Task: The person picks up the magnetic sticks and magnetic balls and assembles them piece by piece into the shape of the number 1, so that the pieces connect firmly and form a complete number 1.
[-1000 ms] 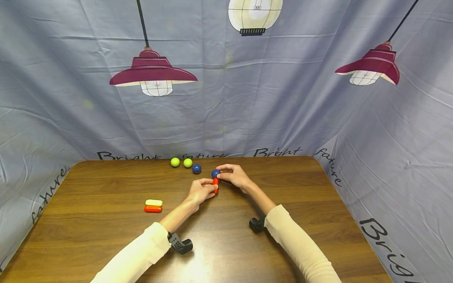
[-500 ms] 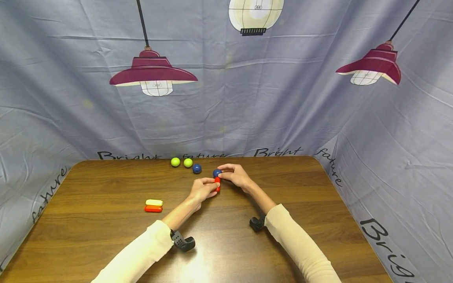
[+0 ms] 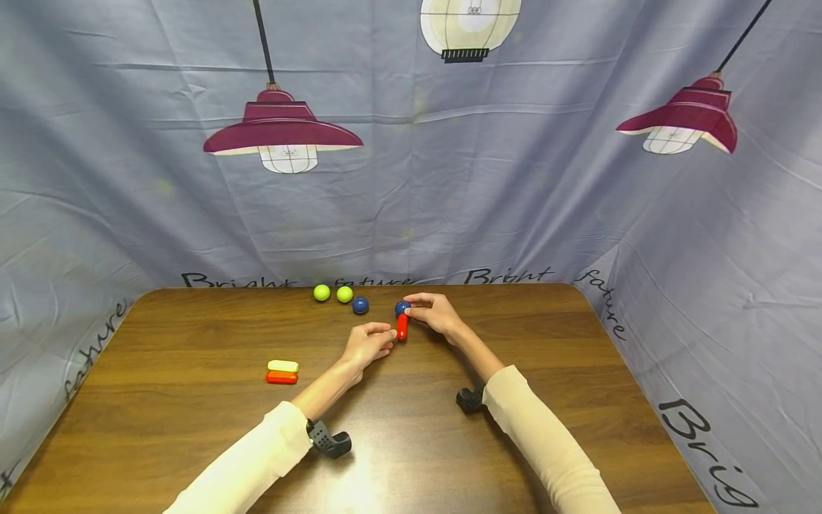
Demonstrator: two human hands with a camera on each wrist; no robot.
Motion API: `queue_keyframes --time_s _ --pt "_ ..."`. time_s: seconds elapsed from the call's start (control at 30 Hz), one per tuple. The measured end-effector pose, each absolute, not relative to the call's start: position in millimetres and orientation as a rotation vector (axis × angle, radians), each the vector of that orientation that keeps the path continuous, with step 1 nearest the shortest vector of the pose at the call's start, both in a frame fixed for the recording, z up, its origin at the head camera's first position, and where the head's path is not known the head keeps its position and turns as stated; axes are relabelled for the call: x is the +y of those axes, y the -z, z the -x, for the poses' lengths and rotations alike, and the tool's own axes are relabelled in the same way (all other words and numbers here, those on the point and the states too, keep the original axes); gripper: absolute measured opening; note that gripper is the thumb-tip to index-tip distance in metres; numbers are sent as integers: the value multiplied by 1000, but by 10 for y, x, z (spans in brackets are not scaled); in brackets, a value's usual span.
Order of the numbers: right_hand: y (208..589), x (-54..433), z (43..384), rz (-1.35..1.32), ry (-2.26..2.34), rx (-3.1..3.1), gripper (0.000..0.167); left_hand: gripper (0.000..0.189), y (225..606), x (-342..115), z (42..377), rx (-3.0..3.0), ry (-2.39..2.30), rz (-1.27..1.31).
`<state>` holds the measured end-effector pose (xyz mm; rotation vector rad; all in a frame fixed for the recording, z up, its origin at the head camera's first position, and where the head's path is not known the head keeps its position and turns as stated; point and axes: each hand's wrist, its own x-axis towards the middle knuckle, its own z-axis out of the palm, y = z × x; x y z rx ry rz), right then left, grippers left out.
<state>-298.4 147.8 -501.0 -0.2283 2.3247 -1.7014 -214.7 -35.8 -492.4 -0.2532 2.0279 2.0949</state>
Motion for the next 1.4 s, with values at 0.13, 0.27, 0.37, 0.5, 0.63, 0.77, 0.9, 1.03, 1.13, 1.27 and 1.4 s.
queue_keyframes --time_s 0.13,0.27,0.37,0.5,0.63,0.77,0.9,1.03,1.13,1.27,1.4 --pt "5022 1490 3038 238 1692 2322 32 29 4932 -406 2139 2065 -2111 227" --pt "5014 1482 3069 246 1679 2332 33 29 4931 -450 2136 2093 -2103 234" --pt "5012 1471 3092 240 1661 2353 32 30 4935 -478 2132 2114 -2100 234" --pt "5020 1467 3129 266 1640 2383 31 30 4951 -510 2136 2160 -2108 225" --pt "5043 1462 3177 295 1632 2401 31 31 4975 -549 2156 2239 -2112 224" --pt "5064 1451 3216 315 1617 2435 31 32 4985 -595 2164 2375 -2059 233" --pt "5066 1444 3245 323 1609 2461 30 32 4989 -641 2167 2508 -1997 224" --pt "5061 1443 3269 312 1604 2473 29 31 4997 -666 2192 2569 -2004 210" --pt "5053 1442 3281 317 1586 2472 30 30 5005 -677 2218 2624 -2005 221" --pt "5040 1439 3298 324 1561 2470 33 30 5020 -687 2254 2696 -2009 242" --pt "5031 1438 3322 312 1537 2486 33 33 5034 -700 2287 2747 -2016 236"
